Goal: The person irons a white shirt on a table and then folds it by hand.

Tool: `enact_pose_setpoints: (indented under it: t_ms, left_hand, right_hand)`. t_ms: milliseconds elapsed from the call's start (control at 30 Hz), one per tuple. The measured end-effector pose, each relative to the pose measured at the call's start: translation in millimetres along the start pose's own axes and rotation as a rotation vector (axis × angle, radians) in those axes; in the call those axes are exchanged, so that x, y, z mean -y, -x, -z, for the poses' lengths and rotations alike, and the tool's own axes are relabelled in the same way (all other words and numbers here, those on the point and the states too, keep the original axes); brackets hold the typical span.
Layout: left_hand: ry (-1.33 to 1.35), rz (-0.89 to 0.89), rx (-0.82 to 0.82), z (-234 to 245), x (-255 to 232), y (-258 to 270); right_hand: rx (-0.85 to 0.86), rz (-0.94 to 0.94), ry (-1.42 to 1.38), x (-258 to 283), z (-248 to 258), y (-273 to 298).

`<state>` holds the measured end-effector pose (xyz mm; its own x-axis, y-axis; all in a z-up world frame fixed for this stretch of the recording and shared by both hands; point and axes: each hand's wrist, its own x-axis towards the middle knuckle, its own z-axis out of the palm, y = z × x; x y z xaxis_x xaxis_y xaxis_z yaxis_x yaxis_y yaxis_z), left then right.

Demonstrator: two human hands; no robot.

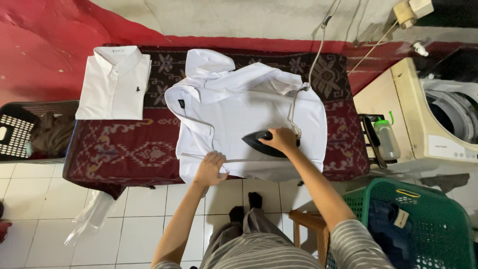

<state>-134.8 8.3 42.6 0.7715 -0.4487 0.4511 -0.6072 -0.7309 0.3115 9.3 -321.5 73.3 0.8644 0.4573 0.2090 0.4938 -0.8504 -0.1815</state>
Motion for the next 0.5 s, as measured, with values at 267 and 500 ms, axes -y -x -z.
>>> enact_pose_setpoints:
  t_ms: [267,500]
  left_hand:
    - [-0.159,0.189,-0.119,-5.2,24.0,9.5]
    - [-0.097,0.387,-0.275,14.8,19.2,1.9]
  right_hand:
    - [0.155,0.260,-0.034,67.6,-9.6,-1.9]
    - [0.193,0.315,-0.017,49.2,-5.6,-2.3]
